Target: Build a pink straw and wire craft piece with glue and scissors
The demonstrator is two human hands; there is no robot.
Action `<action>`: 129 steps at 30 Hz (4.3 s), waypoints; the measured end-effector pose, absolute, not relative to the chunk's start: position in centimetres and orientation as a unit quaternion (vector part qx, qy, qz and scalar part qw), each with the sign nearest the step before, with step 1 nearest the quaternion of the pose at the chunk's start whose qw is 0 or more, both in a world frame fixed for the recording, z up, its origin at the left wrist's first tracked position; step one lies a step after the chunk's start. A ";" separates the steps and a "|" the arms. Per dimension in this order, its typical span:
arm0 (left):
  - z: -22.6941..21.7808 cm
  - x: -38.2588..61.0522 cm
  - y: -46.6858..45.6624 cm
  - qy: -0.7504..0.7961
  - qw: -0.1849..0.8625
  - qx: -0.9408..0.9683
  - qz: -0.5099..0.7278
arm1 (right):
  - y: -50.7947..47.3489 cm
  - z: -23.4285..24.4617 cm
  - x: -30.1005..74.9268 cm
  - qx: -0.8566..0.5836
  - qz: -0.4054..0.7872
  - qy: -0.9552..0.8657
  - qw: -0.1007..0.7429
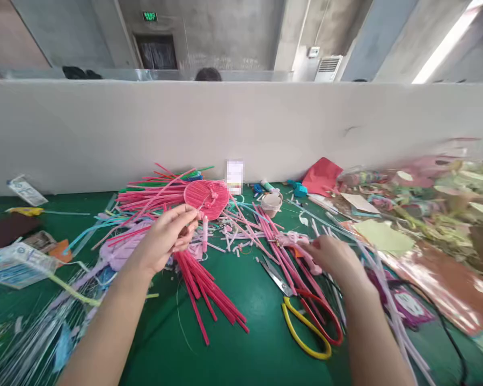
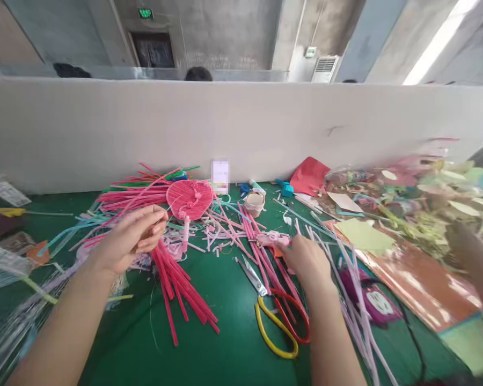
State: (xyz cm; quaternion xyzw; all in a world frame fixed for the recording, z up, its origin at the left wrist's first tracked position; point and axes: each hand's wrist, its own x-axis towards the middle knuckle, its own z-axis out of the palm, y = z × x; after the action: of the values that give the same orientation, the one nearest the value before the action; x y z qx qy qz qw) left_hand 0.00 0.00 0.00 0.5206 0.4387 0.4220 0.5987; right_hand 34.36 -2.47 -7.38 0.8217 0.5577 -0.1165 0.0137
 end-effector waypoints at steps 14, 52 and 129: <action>-5.5 0.8 -4.0 0.500 0.507 0.468 0.523 | -2.9 -7.6 32.8 0.888 -0.056 0.425 -0.168; 1.5 11.1 6.0 0.337 0.650 0.616 0.290 | -4.4 -5.6 31.1 0.725 -0.111 0.614 -0.291; -6.4 1.8 -4.3 0.461 -0.097 0.728 0.499 | -3.2 -7.4 22.3 0.631 0.048 0.595 -0.496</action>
State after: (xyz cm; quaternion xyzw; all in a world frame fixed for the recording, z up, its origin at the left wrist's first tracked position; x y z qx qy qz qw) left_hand 1.80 -4.32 -6.44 0.7278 0.4608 0.4986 -0.0970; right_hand 22.31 -3.24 -7.38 0.6308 0.5948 0.0476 -0.4961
